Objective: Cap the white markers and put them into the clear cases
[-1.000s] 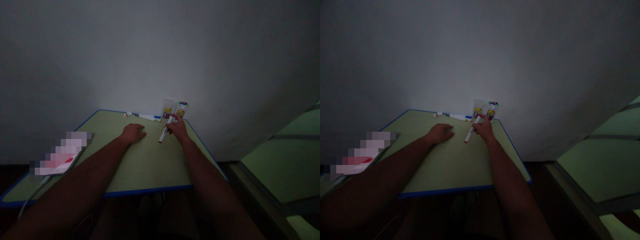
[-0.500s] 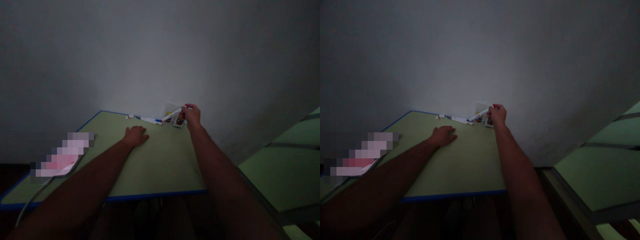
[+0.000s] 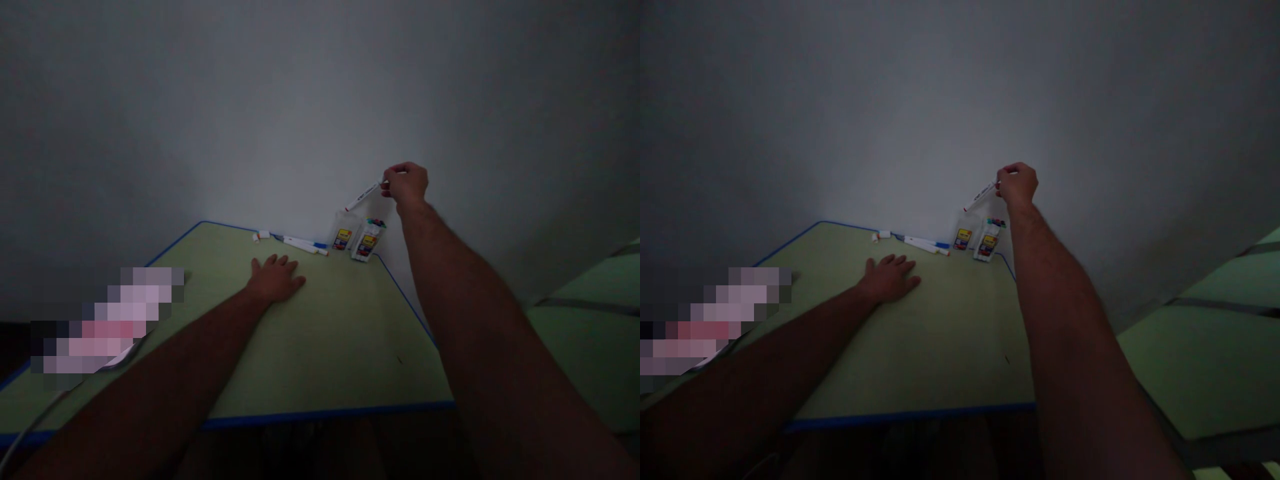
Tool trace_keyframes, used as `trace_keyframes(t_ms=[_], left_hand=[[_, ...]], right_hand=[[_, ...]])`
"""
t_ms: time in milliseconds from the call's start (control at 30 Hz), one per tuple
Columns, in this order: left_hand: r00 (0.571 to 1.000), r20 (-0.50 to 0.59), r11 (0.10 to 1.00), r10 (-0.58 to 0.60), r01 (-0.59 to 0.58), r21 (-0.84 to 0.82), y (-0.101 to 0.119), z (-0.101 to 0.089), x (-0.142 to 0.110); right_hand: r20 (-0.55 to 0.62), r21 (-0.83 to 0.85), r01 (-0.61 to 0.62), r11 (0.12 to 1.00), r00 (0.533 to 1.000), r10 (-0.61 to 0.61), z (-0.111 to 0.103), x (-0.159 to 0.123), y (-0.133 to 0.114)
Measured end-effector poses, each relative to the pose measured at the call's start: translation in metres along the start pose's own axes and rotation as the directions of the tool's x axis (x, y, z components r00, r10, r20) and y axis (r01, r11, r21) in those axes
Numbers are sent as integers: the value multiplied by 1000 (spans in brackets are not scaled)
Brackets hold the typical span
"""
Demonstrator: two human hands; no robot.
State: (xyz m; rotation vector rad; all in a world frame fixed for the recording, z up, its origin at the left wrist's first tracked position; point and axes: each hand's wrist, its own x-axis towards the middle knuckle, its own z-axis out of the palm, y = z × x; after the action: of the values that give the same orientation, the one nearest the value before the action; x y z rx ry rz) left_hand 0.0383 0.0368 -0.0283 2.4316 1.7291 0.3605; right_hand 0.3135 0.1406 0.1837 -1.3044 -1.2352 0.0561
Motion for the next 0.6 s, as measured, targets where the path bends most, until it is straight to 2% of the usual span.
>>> trace_keyframes(t_ms=[133, 300, 433, 533, 600], left_hand=[[1000, -14, 1000, -3, 3, -7, 1, 2, 1], [1000, -28, 1000, 1, -1, -8, 1, 1, 0], [1000, -29, 1000, -11, 11, -16, 3, 0, -1], [999, -31, 1000, -11, 11, -19, 3, 1, -1], [999, -35, 1000, -10, 10, -20, 3, 1, -1]], right_hand=[[1, -82, 32, 996, 999, -32, 7, 6, 2], [47, -93, 97, 991, 995, -93, 17, 7, 14], [63, -199, 116, 973, 992, -105, 26, 7, 25], [133, -291, 141, 946, 985, -106, 34, 5, 37], [197, -269, 167, 949, 974, -115, 42, 5, 48]])
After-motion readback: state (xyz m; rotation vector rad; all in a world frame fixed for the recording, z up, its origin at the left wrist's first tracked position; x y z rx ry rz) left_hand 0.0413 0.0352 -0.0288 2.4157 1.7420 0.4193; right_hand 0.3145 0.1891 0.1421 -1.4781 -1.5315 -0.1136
